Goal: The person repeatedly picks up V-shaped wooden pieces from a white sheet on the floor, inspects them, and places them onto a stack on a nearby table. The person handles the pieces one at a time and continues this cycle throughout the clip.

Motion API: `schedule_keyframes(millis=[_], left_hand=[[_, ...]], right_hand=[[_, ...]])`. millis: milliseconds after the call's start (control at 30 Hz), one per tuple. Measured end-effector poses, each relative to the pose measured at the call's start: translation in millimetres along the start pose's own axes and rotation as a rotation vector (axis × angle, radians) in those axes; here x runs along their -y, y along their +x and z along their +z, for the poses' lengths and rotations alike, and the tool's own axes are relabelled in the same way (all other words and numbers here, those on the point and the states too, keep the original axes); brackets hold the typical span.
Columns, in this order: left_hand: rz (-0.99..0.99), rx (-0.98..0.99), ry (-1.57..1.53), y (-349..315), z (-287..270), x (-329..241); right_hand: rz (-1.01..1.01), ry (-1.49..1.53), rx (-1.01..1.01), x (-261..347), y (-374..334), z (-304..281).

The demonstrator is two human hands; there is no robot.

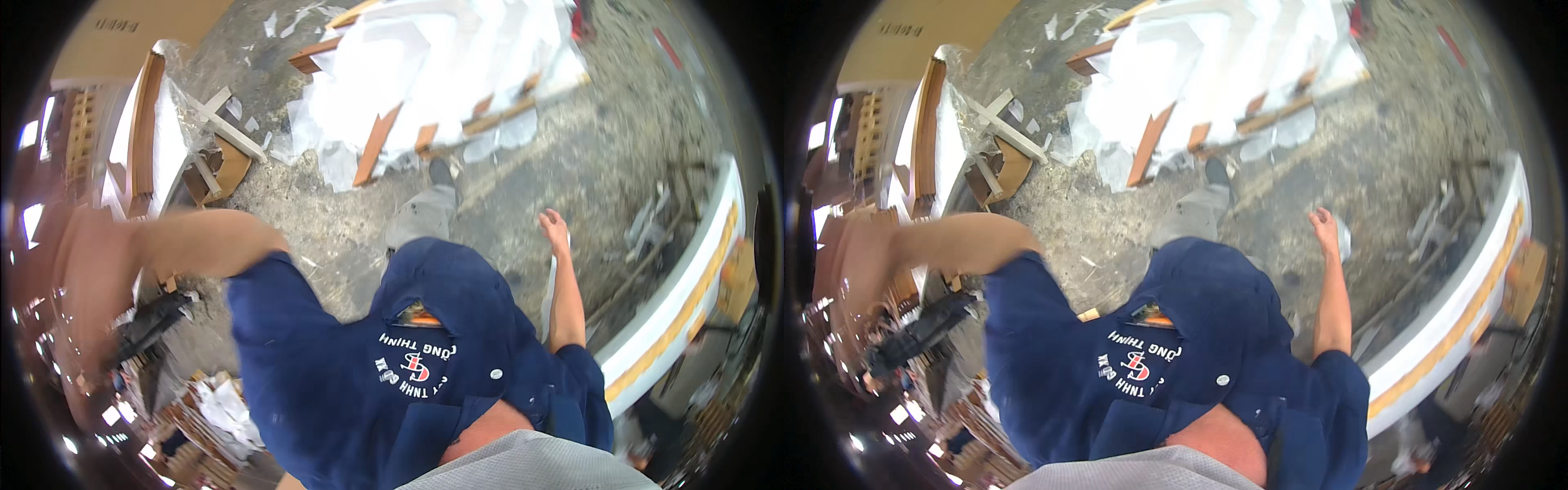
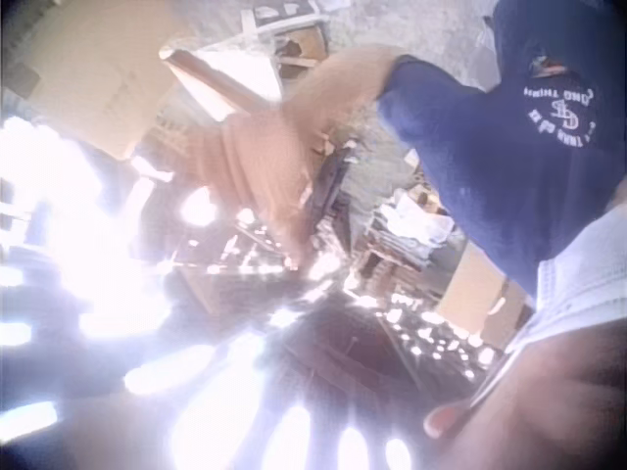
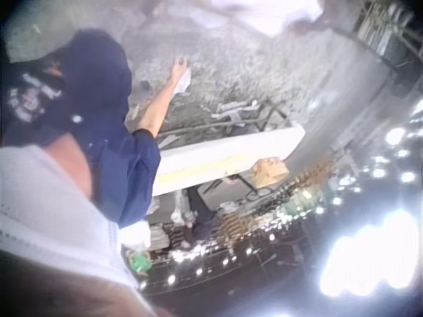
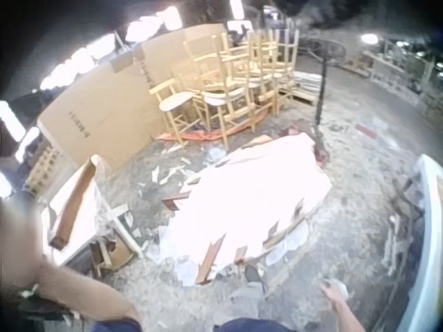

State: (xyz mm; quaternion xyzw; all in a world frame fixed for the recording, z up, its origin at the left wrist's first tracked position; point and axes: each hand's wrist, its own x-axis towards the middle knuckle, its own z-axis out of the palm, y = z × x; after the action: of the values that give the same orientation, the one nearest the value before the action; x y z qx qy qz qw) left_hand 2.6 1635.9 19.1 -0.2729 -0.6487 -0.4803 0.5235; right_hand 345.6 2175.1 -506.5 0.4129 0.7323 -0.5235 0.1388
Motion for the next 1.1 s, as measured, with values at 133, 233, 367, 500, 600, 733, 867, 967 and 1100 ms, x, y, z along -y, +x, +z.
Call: schedule_keyframes(millis=[133, 233, 367, 500, 600, 733, 867, 967, 1100], left_hand=[[-0.996, 0.695, 0.373, -295.2, 88.3, 171.5], [-1.279, 0.715, 0.079, -458.0, 165.6, 170.6], [-1.051, 0.938, 0.591, -615.7, 188.6, 252.0], [-1.012, 1.051, 0.777, -708.2, 201.2, 345.8], [-1.142, 1.031, 0.810, -691.8, 251.4, 372.1], [-1.070, 1.075, 0.964, -720.3, 293.8, 404.4], [-1.242, 0.968, 0.750, -727.7, 346.8, 391.3], [-1.058, 0.937, 0.481, -725.6, 414.2, 352.6], [-1.567, 0.709, 0.232, -719.2, 481.5, 313.1]], right_hand=[[-0.279, -0.339, 0.140, 119.1, 99.5, 25.0], [-0.445, -0.683, 0.100, 166.9, 212.2, 5.7], [-0.480, -0.950, 0.010, 225.3, 382.9, -23.0], [-0.606, -1.027, -0.038, 307.0, 583.3, 2.1], [-0.687, -0.918, -0.213, 338.6, 718.2, 21.1], [-0.496, -0.834, -0.309, 401.8, 792.3, 75.4], [-0.428, -0.674, -0.271, 391.2, 824.8, 76.1], [-0.548, -0.680, -0.251, 362.7, 823.2, 44.3], [-0.648, -0.467, 0.284, 358.5, 712.2, 59.6]])
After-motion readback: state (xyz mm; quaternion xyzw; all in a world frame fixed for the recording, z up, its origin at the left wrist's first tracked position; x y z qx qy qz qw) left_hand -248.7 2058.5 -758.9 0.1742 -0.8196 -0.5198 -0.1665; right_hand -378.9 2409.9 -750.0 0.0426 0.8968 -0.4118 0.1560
